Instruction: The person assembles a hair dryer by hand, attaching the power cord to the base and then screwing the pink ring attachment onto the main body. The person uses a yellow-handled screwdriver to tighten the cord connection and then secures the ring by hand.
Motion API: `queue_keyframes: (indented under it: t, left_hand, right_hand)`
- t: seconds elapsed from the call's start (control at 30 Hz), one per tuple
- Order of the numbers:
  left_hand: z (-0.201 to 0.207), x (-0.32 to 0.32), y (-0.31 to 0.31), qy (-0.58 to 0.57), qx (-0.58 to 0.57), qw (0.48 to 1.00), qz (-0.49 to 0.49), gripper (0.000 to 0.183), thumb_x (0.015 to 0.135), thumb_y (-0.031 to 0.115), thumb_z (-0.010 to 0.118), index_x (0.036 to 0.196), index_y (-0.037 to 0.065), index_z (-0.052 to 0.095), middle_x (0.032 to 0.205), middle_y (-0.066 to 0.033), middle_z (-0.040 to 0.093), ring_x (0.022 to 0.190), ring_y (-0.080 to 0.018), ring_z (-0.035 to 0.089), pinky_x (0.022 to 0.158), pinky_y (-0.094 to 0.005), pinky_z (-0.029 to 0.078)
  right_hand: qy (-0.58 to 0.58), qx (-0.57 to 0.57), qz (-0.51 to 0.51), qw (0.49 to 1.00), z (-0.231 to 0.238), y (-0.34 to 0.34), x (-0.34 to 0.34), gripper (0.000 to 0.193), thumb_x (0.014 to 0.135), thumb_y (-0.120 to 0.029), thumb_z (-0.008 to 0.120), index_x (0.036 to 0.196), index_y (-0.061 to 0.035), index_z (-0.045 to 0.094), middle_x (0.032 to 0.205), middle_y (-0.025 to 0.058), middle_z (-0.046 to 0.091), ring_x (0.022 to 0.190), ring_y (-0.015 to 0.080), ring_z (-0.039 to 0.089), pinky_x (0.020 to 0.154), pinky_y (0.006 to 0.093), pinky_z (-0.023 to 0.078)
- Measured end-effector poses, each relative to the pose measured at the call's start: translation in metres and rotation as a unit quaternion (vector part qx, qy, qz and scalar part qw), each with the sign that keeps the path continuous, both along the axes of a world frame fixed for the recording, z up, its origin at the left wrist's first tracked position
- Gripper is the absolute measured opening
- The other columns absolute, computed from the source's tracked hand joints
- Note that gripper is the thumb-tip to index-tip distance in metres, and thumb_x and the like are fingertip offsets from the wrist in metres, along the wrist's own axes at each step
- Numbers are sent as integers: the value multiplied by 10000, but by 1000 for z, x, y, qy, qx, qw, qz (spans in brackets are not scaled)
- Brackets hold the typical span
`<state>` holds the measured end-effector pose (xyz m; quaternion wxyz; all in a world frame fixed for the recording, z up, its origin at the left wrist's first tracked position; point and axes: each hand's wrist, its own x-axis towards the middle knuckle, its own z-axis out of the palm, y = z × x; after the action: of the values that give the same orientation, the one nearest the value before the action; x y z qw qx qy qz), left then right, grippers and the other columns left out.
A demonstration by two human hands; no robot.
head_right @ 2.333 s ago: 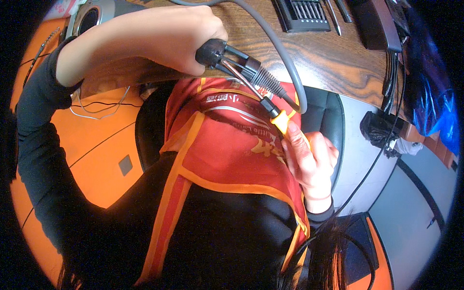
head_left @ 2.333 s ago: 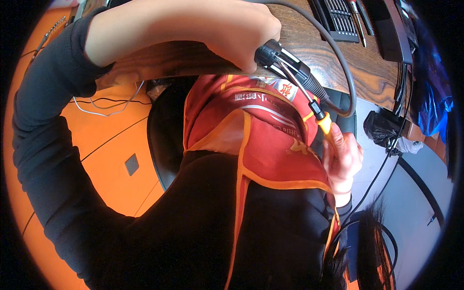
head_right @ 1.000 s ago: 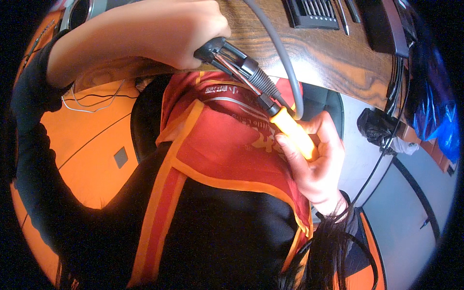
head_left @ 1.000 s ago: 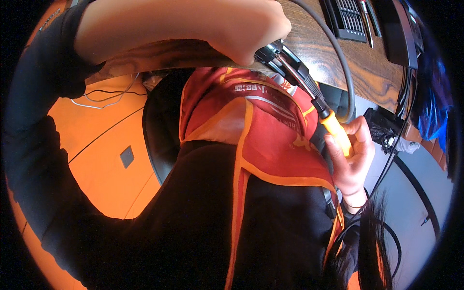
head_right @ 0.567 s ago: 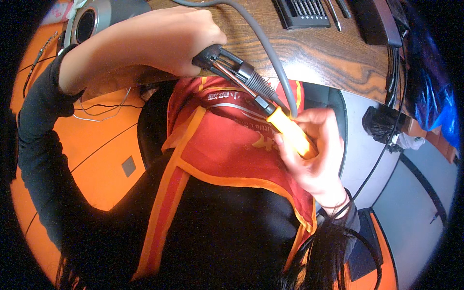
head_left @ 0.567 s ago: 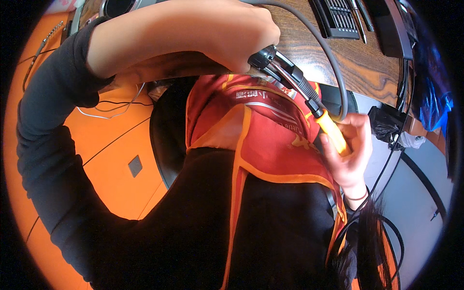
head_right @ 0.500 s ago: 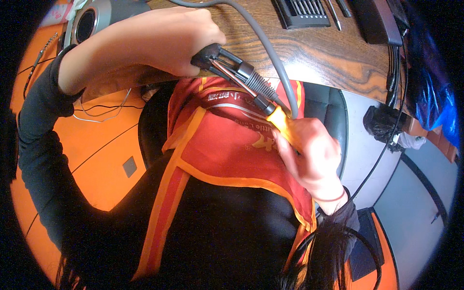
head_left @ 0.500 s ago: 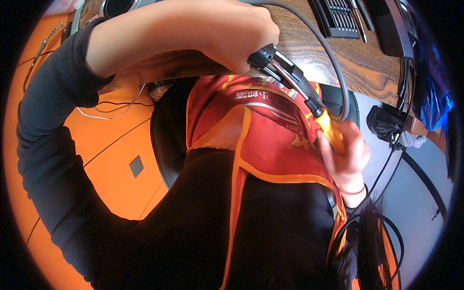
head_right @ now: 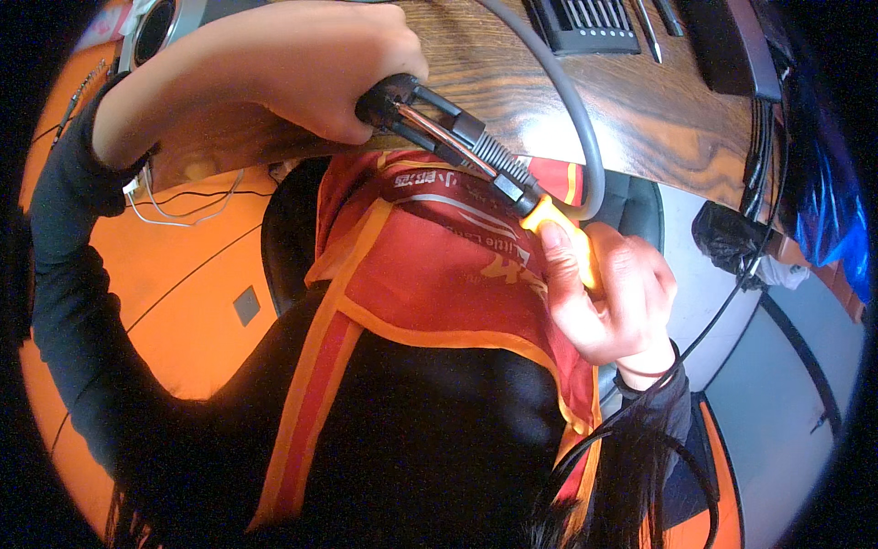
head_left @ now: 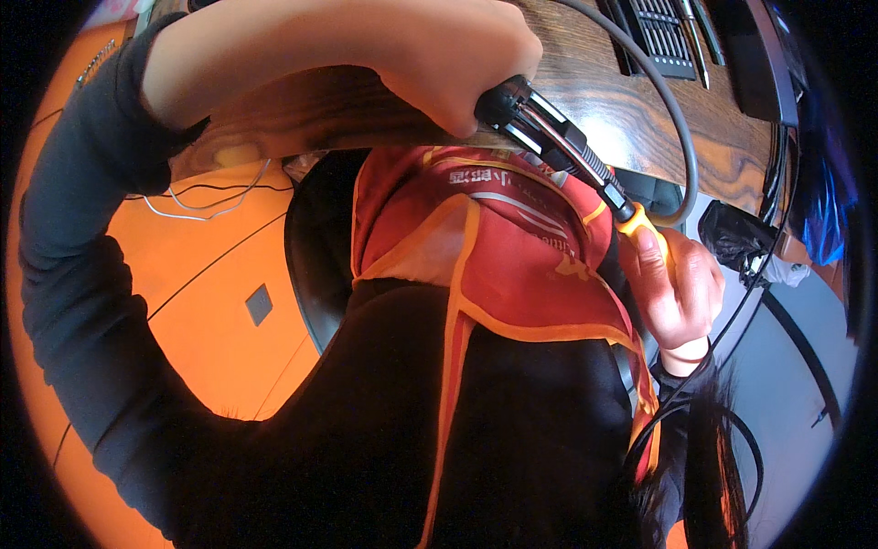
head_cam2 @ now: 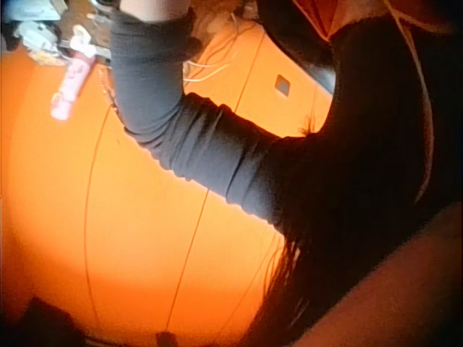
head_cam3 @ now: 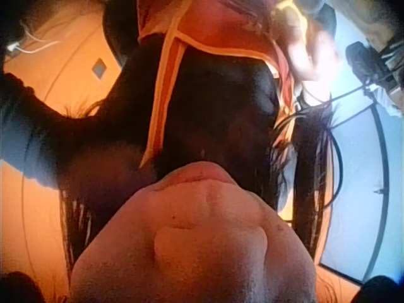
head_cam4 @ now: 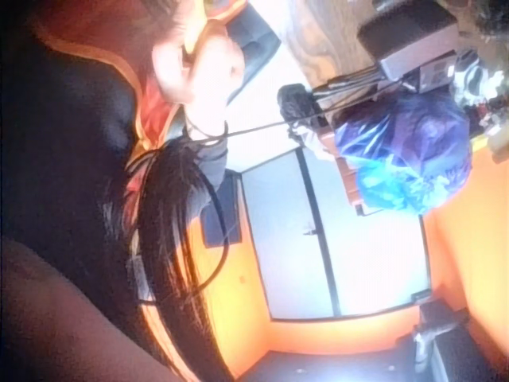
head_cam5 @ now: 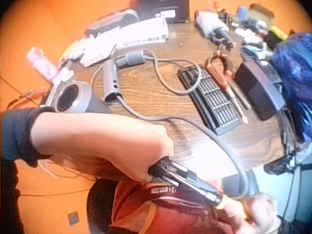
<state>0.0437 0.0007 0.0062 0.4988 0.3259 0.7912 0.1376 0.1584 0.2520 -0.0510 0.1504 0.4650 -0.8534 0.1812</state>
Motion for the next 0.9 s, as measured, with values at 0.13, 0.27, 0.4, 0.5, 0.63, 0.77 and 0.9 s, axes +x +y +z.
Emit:
queue_keyframes:
  t: [0.13,0.27,0.4,0.5,0.63,0.77,0.9]
  left_hand:
    - [6,8,-12,40,54,998,-3,138,690,105,634,740,-23,624,700,-214,598,640,-347,570,586,-393,453]
    - [9,6,-14,28,22,999,21,139,692,90,621,775,-21,626,738,-222,599,685,-362,578,611,-399,457]
    - [7,7,-13,24,24,999,8,152,687,82,609,792,-27,622,762,-223,600,708,-368,585,624,-401,463]
    - [6,11,-15,59,19,998,-3,152,679,72,600,785,-35,615,765,-225,599,715,-370,589,631,-403,467]
    - [-1,10,-19,77,35,996,-29,148,690,86,598,780,-31,610,753,-219,595,708,-361,591,622,-397,473]
    - [-25,21,-26,192,63,979,-32,160,686,154,655,720,9,595,640,-166,590,607,-323,594,550,-376,481]
    - [-42,30,-30,268,66,959,-58,180,657,160,686,746,24,608,658,-153,602,628,-310,609,590,-386,490]
  right_hand:
    - [-53,-60,-17,997,-6,-5,-2,327,634,-32,770,933,-42,637,712,91,572,510,157,523,413,246,412]
    - [-104,-152,-57,981,-15,-14,3,316,614,-55,802,870,-12,621,704,84,582,513,174,574,436,259,451]
    - [-172,-196,-80,962,-15,-18,7,276,612,-14,798,802,12,600,643,100,576,511,197,585,445,245,441]
    - [-232,-199,-126,944,-11,-24,15,256,621,13,791,763,21,577,661,113,601,554,170,605,499,224,453]
    - [-361,-291,-220,858,-6,-38,32,213,683,42,749,758,28,550,750,107,649,700,98,611,636,206,474]
    - [-558,-372,-277,688,6,-40,38,146,774,71,645,847,5,537,797,93,641,627,83,588,580,198,470]
    - [-752,-424,-283,417,17,-33,27,64,859,-62,590,828,-68,534,670,41,576,402,39,405,307,185,252]
